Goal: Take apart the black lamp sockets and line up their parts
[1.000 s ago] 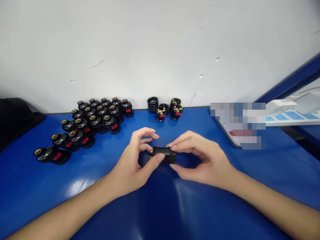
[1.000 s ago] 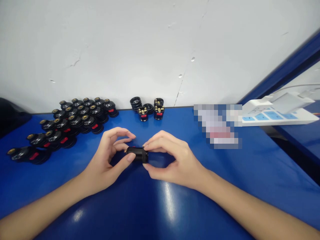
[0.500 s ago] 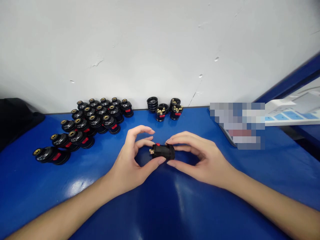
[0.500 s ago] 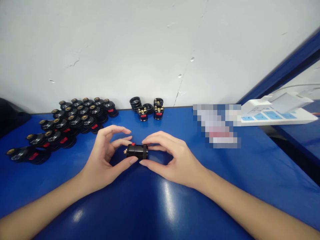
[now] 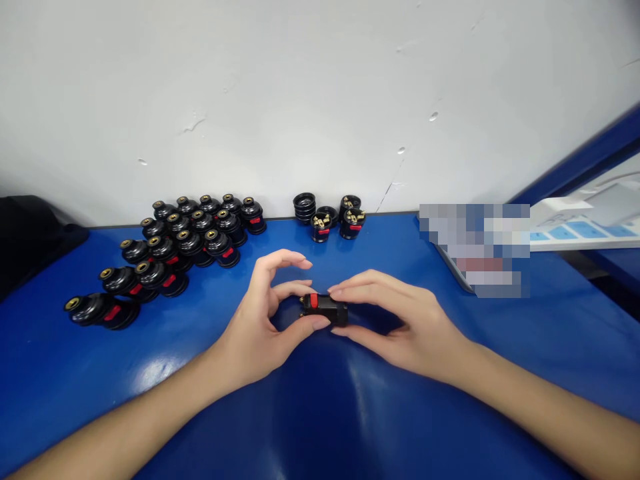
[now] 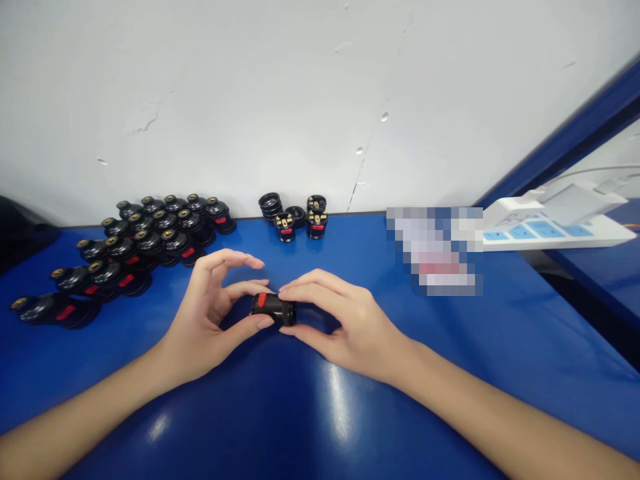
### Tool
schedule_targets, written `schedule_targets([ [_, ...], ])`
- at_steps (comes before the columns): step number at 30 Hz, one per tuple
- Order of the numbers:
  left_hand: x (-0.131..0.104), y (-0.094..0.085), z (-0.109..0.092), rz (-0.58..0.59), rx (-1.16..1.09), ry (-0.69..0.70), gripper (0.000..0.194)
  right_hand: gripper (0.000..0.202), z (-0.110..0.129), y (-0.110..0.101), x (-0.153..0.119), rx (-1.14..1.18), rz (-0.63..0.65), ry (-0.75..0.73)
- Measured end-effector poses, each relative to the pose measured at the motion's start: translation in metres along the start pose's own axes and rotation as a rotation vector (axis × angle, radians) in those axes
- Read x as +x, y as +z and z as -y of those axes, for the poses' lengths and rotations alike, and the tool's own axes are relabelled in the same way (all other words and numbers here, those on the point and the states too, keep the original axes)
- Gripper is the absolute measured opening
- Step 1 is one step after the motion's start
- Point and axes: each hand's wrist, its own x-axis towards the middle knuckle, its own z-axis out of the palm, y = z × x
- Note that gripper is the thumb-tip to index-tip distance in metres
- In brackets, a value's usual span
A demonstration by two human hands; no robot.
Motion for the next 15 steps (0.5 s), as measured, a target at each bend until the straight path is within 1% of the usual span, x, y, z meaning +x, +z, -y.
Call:
schedule_targets([
  [4, -0.0012, -0.0004, -0.0013, 0.000, 0.000, 0.012, 0.068, 0.037, 0.0026, 0.0000, -0.0014, -0.010, 0.021, 0.046],
  [10, -0.0033, 0.0008, -0.0018, 0.000, 0.036, 0.050, 0.064, 0.036, 0.0038, 0.0014, -0.0015, 0.055, 0.042, 0.124],
  [12, -0.0035, 0.0013, -0.0003, -0.016, 0.067, 0.065, 0.064, 0.036, 0.0027, 0.0021, -0.0005, 0.038, 0.043, 0.114],
  [15, -0.0026, 0.0016, 0.0031, -0.065, 0.129, 0.113, 0.069, 0.038, 0.0010, 0.0030, 0.0004, -0.017, 0.012, 0.061],
])
